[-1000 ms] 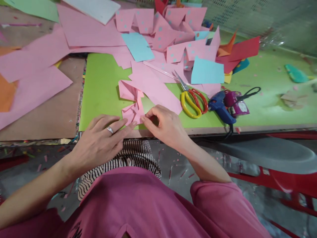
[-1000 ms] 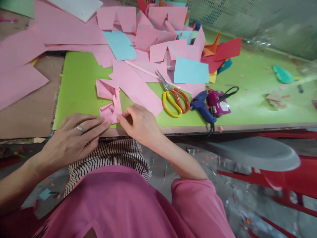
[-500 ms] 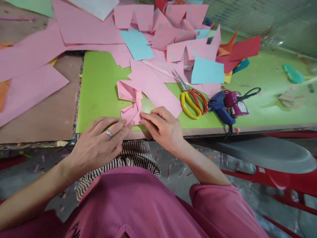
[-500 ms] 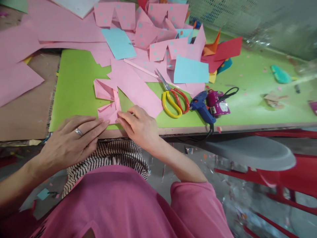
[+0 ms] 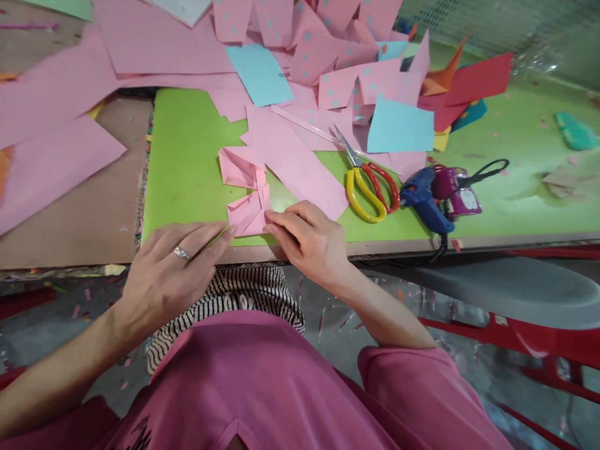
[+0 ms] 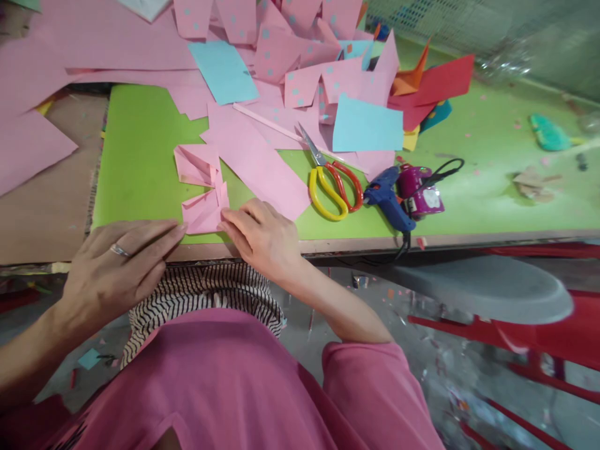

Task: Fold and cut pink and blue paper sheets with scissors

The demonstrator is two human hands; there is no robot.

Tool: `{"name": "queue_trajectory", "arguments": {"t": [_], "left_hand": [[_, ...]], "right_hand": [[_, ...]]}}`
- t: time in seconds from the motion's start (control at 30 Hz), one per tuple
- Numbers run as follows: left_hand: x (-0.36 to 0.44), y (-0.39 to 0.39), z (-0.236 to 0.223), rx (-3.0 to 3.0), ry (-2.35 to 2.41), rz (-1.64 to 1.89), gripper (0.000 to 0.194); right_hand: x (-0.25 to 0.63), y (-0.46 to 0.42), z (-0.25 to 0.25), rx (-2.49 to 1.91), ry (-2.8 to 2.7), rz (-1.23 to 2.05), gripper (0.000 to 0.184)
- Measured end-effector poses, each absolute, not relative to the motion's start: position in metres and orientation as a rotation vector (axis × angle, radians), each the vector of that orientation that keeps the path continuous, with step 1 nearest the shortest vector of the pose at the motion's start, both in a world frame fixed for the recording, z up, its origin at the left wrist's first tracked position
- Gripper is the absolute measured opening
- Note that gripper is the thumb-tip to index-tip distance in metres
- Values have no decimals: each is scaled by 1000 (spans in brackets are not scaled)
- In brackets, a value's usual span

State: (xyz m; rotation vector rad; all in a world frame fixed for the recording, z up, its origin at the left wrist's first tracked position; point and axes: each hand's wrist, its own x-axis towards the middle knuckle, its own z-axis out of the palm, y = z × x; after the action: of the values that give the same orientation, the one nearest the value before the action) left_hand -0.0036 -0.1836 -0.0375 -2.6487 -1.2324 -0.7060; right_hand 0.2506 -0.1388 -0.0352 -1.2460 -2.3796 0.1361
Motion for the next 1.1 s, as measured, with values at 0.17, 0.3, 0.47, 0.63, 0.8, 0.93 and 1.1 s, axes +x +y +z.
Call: {"name": "queue_trajectory", "arguments": {"t": [0.17,0.3,0.47,0.63,0.8,0.93,1.1], "left_hand": [[8,-180,-34,-2709,-1143,-577,52],[18,-179,-35,-2707,-1112,-599,47],[22,-178,-39,-2684,-1077,-635,46],[21,-180,-41,-2689,-1073,-615,49],[20,-180,-43,-2700,-1112,-612,52],[21,-180,-42,-2706,-1123,-625,49],[25,-177,-36,-2701,-1077,-718,31]], "right_hand": [[251,-139,-34,-1214,-2371,111,27],[252,-139,-34,-1204,-2364,117,27],[253,-140,-35,-1234,-2382,177,28],[253,-139,-34,-1227,-2395,217,30],[253,-138,-31,-1252,-2401,267,29],[262,-135,-28,-1154,-2389,460,28],[272,-133,-29,-942,-2476,432,26]]}}
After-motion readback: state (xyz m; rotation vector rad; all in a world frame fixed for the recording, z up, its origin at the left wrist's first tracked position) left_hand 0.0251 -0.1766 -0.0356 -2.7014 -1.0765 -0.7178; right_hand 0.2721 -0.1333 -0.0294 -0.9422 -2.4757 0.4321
